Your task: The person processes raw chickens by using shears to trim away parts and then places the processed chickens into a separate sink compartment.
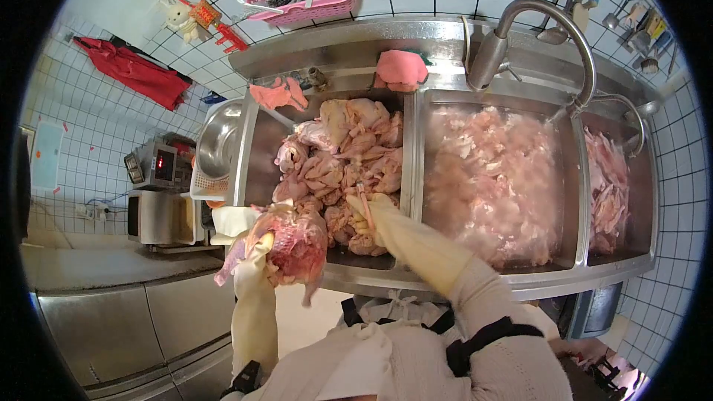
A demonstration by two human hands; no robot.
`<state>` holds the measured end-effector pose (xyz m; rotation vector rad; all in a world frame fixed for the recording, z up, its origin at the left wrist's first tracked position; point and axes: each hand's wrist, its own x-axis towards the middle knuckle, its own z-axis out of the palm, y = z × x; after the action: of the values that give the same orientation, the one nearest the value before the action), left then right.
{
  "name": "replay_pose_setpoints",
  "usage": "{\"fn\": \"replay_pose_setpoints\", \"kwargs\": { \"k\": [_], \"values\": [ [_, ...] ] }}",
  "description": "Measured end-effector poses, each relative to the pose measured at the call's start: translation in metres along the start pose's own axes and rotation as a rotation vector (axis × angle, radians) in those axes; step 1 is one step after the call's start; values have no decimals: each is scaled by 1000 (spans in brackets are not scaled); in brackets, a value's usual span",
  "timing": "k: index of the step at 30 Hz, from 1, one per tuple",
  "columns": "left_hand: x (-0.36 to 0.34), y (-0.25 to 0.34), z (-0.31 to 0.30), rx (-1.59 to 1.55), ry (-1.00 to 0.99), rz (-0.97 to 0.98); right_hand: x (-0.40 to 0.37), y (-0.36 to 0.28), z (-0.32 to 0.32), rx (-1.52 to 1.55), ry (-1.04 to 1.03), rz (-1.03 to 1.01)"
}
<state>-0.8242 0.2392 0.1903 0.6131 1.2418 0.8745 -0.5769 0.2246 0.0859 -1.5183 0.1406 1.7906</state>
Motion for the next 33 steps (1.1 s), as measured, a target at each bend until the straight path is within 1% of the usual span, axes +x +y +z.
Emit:
{"fn": "replay_pose_setpoints", "kwargs": {
  "k": [2,3,4,6,7,8,9,10,11,12,13,14,15,16,17,18,20,21,22,23,24,25,26,27,28,29,31,33],
  "values": [
    [-7,2,7,-88,-39,53,-21,-9,-13,-398,-190,-42],
    [-7,2,10,-125,-59,71,-29,0,-6,-313,-199,-95],
    [-6,-1,13,-153,-70,87,-41,0,-4,-320,-202,-97],
    [-6,-9,18,-182,-74,106,-64,1,-1,-325,-516,-119],
    [-5,-19,24,-248,-100,146,-23,31,2,-89,-609,1],
    [-5,-29,32,-313,-127,184,-23,31,12,-93,-608,1],
    [-10,-32,45,-218,-45,187,-22,30,24,6,-535,-127],
    [-15,-40,47,-224,-42,185,-22,27,29,102,-459,-251],
    [-20,-48,46,-148,-86,261,-40,0,26,137,-612,-217],
    [-25,-56,43,-68,-132,339,-37,-14,24,133,-611,-218],
    [-27,-62,39,15,-179,413,-35,-25,23,-79,-565,-313],
    [-20,-62,22,13,-182,409,-33,-35,20,-291,-511,-403],
    [-6,-56,-9,-34,-283,167,-33,-47,18,-296,-507,-400],
    [3,-48,-31,-83,-381,-71,-34,-60,17,-413,-547,-532],
    [4,-35,-31,-127,-187,-173,-35,-74,18,-532,-589,-665],
    [6,-24,-26,-133,-186,-168,-36,-88,21,-538,-593,-667],
    [8,3,-5,-345,-353,-21,-41,-109,25,-1057,-729,-1067],
    [13,8,5,-354,-349,-21,-49,-115,37,-1167,-814,-1095],
    [18,11,19,-7,-433,127,-57,-115,49,-1177,-819,-1090],
    [25,16,28,344,-505,274,-63,-114,60,-1289,-782,-1008],
    [44,24,13,1083,-255,-81,-67,-113,70,-1397,-741,-924],
    [44,24,29,704,-524,-71,-67,-106,75,-1410,-634,-921],
    [41,21,44,309,-770,-55,-63,-103,75,-1420,-636,-919],
    [34,22,53,161,-799,-74,-57,-102,73,-1481,-495,-916],
    [29,19,54,114,-731,-101,-55,-103,70,-1536,-348,-914],
    [27,14,54,61,-660,-125,-56,-105,61,-1546,-346,-914],
    [27,3,42,-31,-494,-175,-60,-109,31,-1539,-25,-1127],
    [30,-9,26,-115,-320,-223,-88,-111,15,-1531,-38,-988]
  ]
}}
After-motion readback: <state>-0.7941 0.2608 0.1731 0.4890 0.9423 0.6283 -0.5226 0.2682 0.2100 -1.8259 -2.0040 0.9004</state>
